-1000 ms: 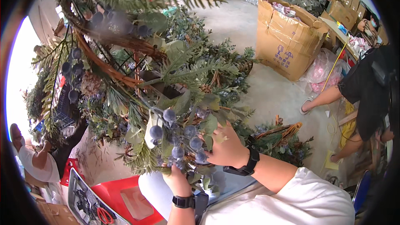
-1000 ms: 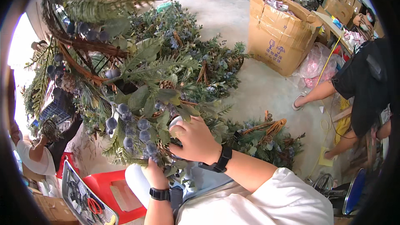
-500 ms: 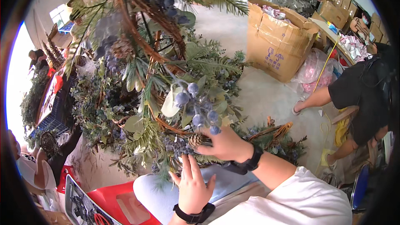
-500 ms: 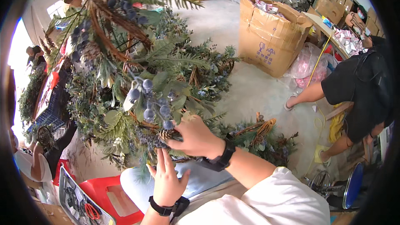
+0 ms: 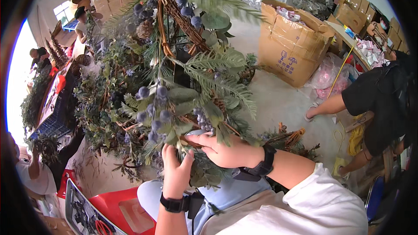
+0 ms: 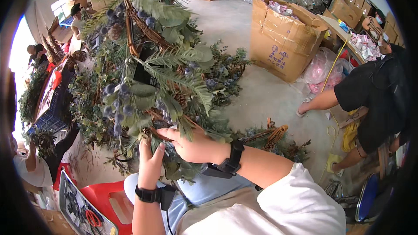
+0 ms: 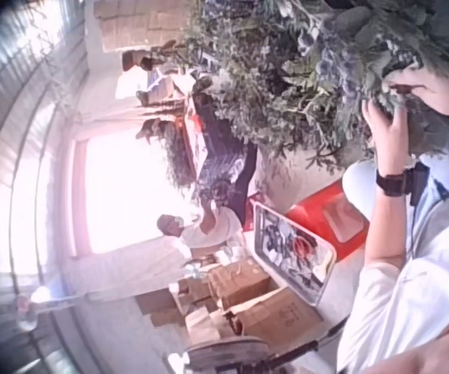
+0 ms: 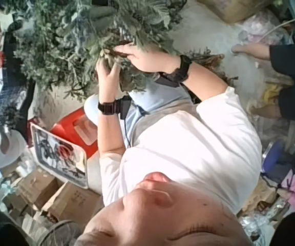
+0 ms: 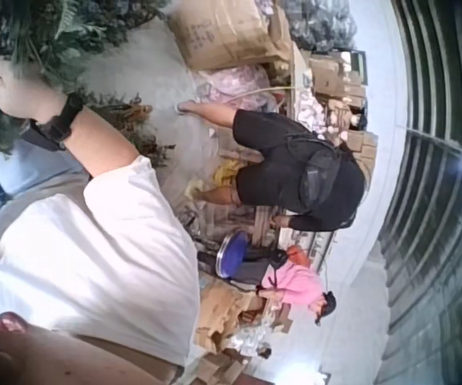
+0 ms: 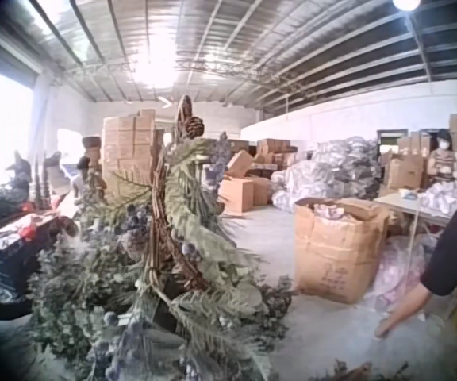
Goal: Assembling artificial floral and pine wreaths in a manufacturing workshop.
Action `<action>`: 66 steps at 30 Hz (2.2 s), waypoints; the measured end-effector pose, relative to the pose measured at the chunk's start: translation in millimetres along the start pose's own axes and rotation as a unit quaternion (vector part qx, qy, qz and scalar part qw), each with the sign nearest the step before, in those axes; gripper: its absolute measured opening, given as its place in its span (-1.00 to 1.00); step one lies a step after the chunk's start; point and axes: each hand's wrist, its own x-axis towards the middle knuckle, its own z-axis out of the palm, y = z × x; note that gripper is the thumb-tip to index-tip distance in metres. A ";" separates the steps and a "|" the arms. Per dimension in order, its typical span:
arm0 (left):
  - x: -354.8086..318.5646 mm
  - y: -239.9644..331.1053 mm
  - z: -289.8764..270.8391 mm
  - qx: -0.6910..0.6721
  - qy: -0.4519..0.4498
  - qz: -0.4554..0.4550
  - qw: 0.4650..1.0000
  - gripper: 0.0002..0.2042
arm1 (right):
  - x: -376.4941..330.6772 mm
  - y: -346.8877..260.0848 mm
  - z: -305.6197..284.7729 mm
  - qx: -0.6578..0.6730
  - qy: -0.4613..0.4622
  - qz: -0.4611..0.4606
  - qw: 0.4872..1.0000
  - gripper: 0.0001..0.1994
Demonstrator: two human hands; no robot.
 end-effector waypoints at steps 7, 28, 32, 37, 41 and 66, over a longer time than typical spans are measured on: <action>21.0 5.9 20.3 0.088 0.040 -0.022 0.995 -0.38 | -7.3 18.8 38.9 -0.069 0.159 -0.124 0.977 -0.49; 23.9 3.4 40.4 0.247 0.088 0.090 0.961 -0.44 | -2.0 -15.0 -33.8 -0.296 0.154 -0.107 0.937 -0.92; 25.0 -6.6 40.0 0.228 0.061 0.060 0.970 -0.39 | 10.5 -21.1 -36.7 -0.427 0.145 -0.247 0.858 -0.85; 24.3 -3.6 36.4 0.196 0.060 0.032 0.978 -0.41 | -19.9 18.3 -7.2 -0.522 0.006 -0.295 0.800 -0.89; 23.0 -4.3 39.5 0.212 0.063 0.045 0.974 -0.39 | -32.4 28.9 -7.4 -0.483 0.029 -0.292 0.825 -0.86; 17.8 -15.4 38.1 0.241 0.045 0.032 0.969 -0.34 | -13.8 -4.0 10.3 -0.059 0.098 0.193 0.974 -0.66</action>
